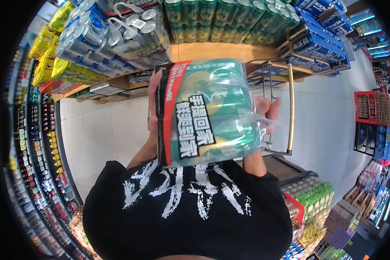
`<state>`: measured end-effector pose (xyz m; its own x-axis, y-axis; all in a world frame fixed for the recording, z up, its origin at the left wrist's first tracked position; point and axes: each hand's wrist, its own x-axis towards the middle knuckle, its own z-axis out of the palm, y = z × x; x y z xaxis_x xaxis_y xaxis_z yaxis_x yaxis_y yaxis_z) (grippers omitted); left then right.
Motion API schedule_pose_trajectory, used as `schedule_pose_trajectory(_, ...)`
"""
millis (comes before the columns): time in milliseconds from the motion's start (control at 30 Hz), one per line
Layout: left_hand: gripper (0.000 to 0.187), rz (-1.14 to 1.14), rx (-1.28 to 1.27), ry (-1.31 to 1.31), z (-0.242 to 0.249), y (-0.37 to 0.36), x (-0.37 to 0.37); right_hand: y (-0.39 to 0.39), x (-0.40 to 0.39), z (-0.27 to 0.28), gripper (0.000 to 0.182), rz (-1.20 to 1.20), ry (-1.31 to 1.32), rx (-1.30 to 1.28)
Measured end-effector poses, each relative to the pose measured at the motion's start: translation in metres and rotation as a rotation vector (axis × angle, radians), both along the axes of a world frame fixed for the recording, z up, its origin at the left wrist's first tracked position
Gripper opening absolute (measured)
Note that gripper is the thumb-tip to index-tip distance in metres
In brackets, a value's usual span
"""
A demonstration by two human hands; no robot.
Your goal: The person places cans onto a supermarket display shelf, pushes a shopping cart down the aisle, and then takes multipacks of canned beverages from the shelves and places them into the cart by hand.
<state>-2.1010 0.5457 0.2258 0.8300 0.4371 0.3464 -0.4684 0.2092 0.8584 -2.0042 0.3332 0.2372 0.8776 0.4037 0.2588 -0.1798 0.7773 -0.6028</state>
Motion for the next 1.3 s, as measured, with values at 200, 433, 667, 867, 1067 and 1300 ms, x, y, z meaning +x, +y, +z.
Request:
schedule_pose_trajectory(200, 0.094, -0.029, -0.073, -0.084, 0.000, 0.005, -0.005, 0.004, -0.009, 0.024, 0.052, -0.114, -0.129, -0.111)
schedule_pose_trajectory(433, 0.055, -0.360, -0.866, 0.139, -0.027, 0.014, 0.007, 0.052, -0.005, 0.082, 0.046, -0.192, -0.006, -0.428)
schedule_pose_trajectory(667, 0.062, -0.800, -1.069, 0.464, -0.078, 0.008, -0.014, 0.075, 0.033, 0.090, 0.041, 0.210, 0.161, -0.511)
schedule_pose_trajectory(867, 0.061, -0.812, -1.148, 0.447, -0.076, 0.009, -0.015, 0.081, 0.038, 0.068, 0.045, 0.238, 0.157, -0.543)
schedule_pose_trajectory(1067, 0.075, -0.444, -0.292, 0.519, -0.144, 0.035, -0.043, 0.112, -0.004, 0.023, 0.053, 0.088, -0.273, -0.971)
schedule_pose_trajectory(1300, 0.069, -0.215, -1.024, 0.771, -0.209, 0.068, -0.088, 0.143, -0.038, -0.095, 0.052, 0.179, -0.451, -1.181)
